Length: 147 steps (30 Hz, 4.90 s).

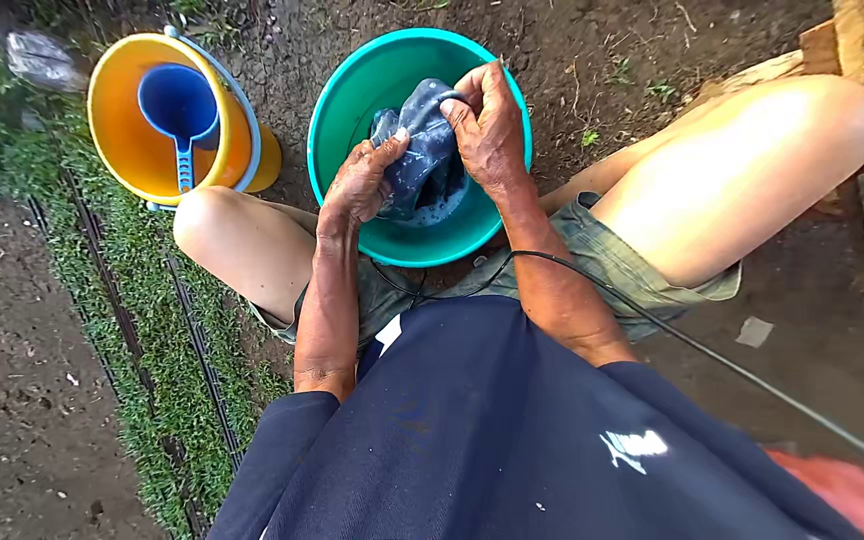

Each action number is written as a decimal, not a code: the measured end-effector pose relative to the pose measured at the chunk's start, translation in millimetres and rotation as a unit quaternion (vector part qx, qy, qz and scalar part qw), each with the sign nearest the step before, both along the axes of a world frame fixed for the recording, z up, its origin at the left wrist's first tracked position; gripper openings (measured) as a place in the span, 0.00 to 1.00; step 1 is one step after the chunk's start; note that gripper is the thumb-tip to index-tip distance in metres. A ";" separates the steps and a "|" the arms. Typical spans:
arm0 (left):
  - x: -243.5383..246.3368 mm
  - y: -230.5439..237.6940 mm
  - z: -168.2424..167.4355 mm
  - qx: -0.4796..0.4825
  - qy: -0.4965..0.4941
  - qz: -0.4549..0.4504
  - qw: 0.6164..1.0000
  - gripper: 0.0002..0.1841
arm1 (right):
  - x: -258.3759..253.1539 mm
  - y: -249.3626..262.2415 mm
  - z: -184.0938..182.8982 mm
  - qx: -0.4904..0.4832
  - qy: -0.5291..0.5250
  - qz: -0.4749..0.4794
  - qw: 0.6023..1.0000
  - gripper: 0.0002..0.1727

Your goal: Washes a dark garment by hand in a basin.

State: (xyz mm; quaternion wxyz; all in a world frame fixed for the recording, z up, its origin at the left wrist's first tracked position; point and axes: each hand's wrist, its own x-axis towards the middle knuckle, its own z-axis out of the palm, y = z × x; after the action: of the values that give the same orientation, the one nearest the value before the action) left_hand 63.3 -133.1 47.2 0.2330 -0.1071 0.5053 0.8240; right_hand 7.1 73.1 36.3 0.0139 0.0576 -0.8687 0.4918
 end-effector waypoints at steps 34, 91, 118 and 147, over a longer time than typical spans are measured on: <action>-5.6 44.0 4.0 -0.008 0.001 0.133 0.991 0.19 | 26.7 -16.1 13.0 0.049 0.007 0.025 0.998 0.08; 0.2 31.0 5.9 -0.057 0.050 0.029 0.997 0.12 | 12.4 -14.1 12.0 -0.142 -0.079 0.090 0.983 0.13; 2.3 33.4 5.4 -0.055 0.058 0.031 0.996 0.13 | 11.3 -12.3 11.1 -0.134 -0.069 0.085 0.985 0.13; 2.7 30.2 -1.2 -0.165 0.099 0.004 0.981 0.06 | 13.5 -13.7 10.3 -0.114 -0.070 0.084 0.988 0.14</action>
State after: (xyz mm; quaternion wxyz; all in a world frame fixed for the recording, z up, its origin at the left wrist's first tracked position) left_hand 66.1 -102.9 46.1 0.1577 -0.0641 0.6546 0.7366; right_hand 20.5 59.5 46.7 -0.0816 0.0934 -0.7981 0.5897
